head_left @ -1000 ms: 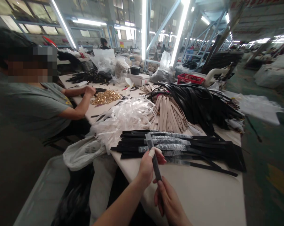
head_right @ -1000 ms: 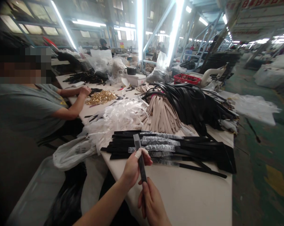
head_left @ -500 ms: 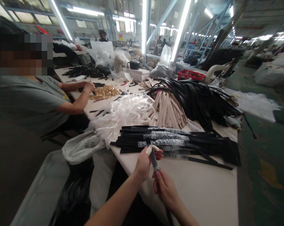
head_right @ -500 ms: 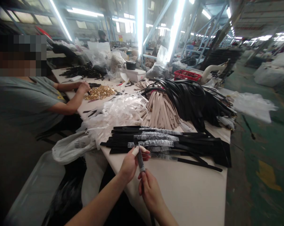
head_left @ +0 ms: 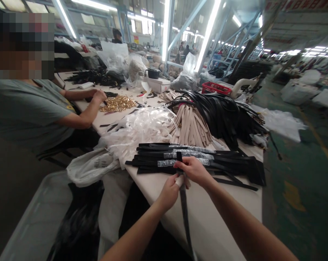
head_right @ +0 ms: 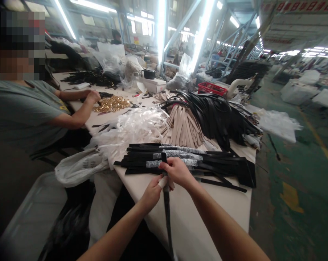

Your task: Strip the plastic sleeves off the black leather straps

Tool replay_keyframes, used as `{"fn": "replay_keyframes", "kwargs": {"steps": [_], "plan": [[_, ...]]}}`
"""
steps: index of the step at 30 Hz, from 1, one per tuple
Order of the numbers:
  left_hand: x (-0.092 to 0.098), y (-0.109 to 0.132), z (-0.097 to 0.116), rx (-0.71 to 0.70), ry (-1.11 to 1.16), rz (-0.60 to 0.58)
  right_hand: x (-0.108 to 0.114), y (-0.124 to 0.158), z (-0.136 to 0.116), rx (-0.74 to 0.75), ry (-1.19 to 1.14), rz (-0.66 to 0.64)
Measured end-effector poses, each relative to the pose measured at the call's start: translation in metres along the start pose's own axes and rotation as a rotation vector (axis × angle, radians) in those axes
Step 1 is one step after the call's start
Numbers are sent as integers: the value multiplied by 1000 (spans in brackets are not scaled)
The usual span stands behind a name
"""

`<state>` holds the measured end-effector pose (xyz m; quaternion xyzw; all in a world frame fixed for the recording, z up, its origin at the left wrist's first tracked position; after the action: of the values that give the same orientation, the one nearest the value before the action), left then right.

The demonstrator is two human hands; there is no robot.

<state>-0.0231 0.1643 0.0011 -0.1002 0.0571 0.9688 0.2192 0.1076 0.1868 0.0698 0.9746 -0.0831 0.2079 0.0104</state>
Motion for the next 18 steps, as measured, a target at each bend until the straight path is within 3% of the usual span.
{"fn": "replay_keyframes", "kwargs": {"steps": [4, 12, 15, 18], "plan": [[-2, 3, -8, 51, 82, -52, 14, -18, -23, 53, -13, 88], [-10, 11, -25, 268, 169, -215, 78, -18, -30, 13, -205, 419], [-11, 26, -8, 304, 149, -360, 124, -13, -25, 74, -295, 624], [6, 37, 20, 288, -105, -438, 193, -4, -10, 73, -363, 812]]}}
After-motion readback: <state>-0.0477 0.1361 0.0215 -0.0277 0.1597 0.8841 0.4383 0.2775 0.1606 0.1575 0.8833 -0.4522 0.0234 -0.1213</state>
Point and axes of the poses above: each hand's wrist, its own y-axis away from the middle knuckle, its own x-axis out of the back of the hand, z = x × y, the point moved 4 cm from there along -y, towards the middle knuckle, and after that the axes turned 10 degrees about z, right-handed, at the moved point
